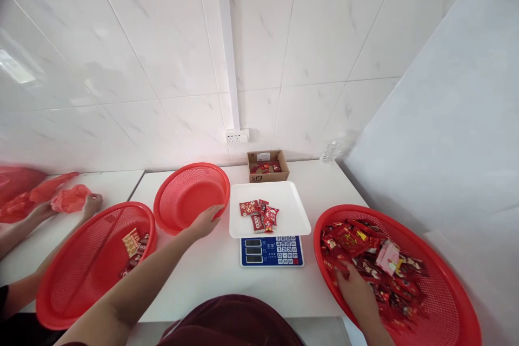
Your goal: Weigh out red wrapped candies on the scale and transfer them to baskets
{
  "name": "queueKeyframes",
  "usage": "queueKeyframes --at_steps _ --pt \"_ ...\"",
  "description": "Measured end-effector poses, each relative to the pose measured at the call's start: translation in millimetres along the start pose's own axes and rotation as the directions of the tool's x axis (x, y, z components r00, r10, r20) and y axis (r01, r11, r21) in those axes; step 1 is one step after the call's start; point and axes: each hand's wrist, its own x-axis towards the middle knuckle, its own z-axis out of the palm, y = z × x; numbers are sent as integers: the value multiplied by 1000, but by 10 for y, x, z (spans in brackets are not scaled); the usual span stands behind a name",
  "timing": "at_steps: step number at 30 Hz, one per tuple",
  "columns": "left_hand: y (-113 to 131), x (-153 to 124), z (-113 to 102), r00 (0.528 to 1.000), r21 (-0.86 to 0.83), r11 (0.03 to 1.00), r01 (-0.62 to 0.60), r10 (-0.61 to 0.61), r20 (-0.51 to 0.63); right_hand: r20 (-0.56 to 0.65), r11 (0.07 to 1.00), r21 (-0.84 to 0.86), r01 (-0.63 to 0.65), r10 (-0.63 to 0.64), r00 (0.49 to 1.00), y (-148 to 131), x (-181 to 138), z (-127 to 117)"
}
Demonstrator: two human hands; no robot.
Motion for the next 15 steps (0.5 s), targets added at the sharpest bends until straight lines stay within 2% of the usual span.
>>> queueKeyframes --at_steps 3,5,8,11,15 --pt "310 185 195 990 47 991 -129 131 -53 -41 997 80 4 0 999 -247 -80 -97" --pt "510 326 323 983 76 980 -183 184 -13 -96 986 132 100 -87 992 -411 -118 -104" --pt "725 519 483 984 125 977 -173 166 66 -152 963 107 246 -228 962 -569 -145 -36" --pt "798 637 571 983 133 976 -172 160 90 -128 969 56 239 -231 965 -606 -160 30" --pt "754 661 572 987 119 982 -146 137 79 -67 982 42 185 -182 981 -593 -181 30"
